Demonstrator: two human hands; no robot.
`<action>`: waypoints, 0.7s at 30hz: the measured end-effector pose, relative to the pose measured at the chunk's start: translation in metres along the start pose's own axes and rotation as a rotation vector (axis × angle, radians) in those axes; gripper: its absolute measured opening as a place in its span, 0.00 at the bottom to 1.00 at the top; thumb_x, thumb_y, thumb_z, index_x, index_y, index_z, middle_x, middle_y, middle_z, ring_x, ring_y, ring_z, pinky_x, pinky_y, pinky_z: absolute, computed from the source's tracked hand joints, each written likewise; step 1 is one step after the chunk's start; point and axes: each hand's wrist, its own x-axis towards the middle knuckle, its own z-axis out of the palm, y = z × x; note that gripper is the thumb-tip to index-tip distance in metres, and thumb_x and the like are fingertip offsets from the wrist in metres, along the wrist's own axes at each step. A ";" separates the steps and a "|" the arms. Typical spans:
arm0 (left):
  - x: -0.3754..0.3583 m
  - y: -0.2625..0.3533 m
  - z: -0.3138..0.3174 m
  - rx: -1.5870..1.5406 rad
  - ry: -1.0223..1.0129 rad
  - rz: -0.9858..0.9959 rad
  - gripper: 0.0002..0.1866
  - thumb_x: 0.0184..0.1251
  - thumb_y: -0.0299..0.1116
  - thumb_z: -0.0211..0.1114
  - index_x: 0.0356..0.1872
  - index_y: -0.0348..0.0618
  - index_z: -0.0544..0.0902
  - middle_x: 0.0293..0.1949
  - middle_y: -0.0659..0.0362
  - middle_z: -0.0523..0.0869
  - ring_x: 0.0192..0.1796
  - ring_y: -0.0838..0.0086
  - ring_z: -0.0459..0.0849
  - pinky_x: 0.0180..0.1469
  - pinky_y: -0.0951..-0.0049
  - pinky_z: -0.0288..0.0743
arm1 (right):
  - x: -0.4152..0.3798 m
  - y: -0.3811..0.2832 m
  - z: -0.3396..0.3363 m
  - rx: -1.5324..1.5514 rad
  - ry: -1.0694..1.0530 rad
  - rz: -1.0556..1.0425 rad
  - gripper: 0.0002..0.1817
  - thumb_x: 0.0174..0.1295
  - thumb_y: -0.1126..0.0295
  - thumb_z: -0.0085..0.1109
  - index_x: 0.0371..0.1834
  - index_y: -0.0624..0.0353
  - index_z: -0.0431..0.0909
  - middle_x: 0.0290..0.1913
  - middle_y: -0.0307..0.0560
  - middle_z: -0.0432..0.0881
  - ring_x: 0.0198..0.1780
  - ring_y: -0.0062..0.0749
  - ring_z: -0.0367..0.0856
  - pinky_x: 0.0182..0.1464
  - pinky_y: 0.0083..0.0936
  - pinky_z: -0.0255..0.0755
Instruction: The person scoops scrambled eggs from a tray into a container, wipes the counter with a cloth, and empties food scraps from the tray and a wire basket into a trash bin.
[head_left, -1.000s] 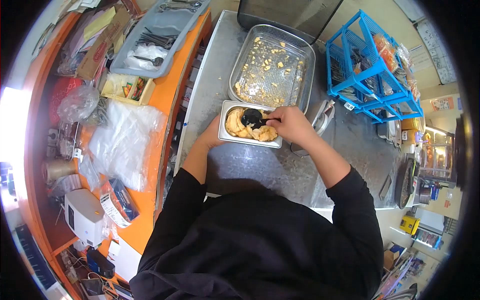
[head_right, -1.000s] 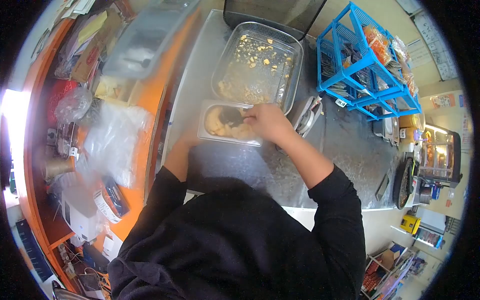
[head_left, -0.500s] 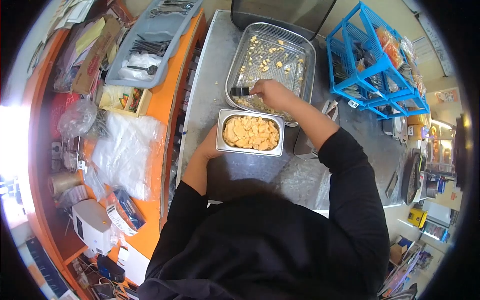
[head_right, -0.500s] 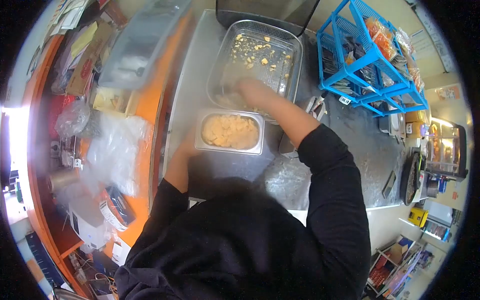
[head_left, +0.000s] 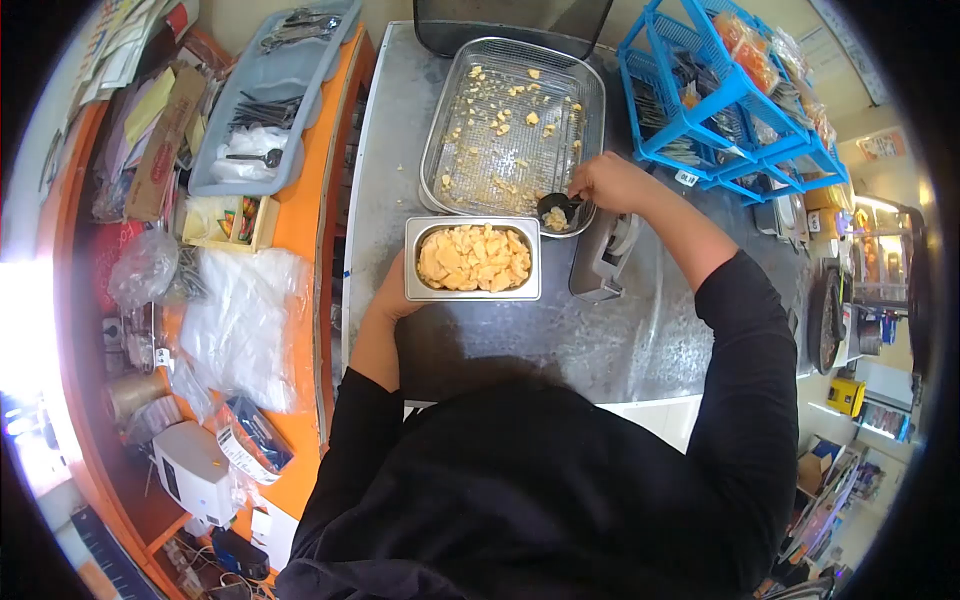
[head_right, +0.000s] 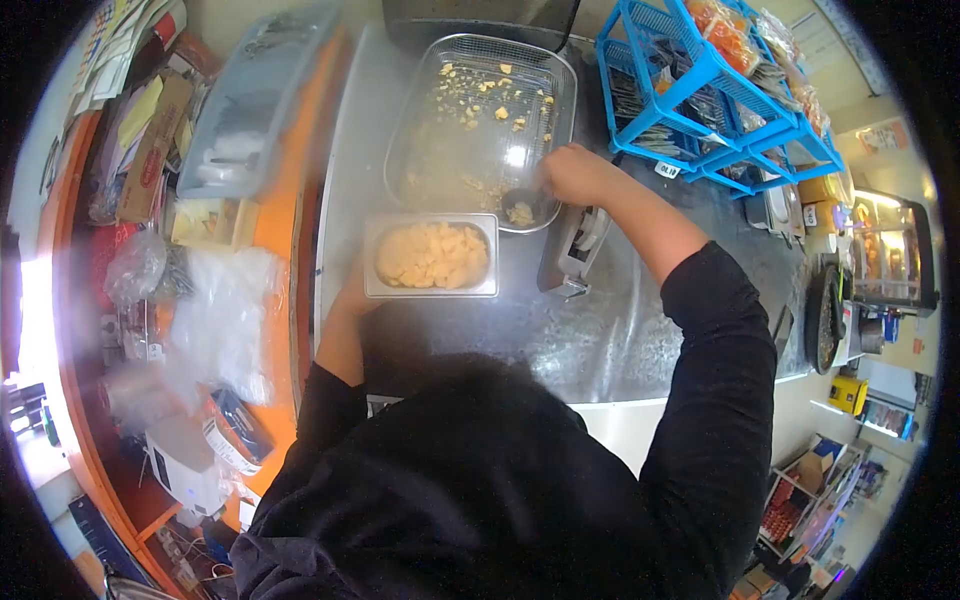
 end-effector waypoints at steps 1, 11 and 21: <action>0.000 0.001 0.001 -0.028 0.007 -0.022 0.41 0.39 0.27 0.80 0.59 0.38 0.71 0.56 0.57 0.78 0.57 0.74 0.77 0.60 0.70 0.71 | 0.002 0.000 0.000 0.063 0.005 0.063 0.13 0.46 0.80 0.58 0.36 0.59 0.84 0.32 0.49 0.83 0.38 0.42 0.82 0.42 0.33 0.74; -0.010 0.009 0.013 0.099 0.114 0.123 0.49 0.35 0.27 0.82 0.63 0.40 0.64 0.58 0.57 0.74 0.60 0.72 0.73 0.62 0.69 0.68 | -0.014 -0.052 -0.041 0.551 0.243 0.250 0.11 0.51 0.74 0.60 0.38 0.60 0.83 0.32 0.52 0.84 0.36 0.42 0.82 0.42 0.30 0.74; -0.059 0.022 0.024 -0.238 0.583 -0.183 0.24 0.71 0.38 0.54 0.64 0.41 0.63 0.55 0.56 0.75 0.56 0.72 0.75 0.59 0.68 0.69 | -0.011 -0.155 0.020 -0.175 0.492 -0.366 0.19 0.50 0.73 0.57 0.49 0.51 0.80 0.45 0.38 0.81 0.42 0.31 0.80 0.42 0.29 0.72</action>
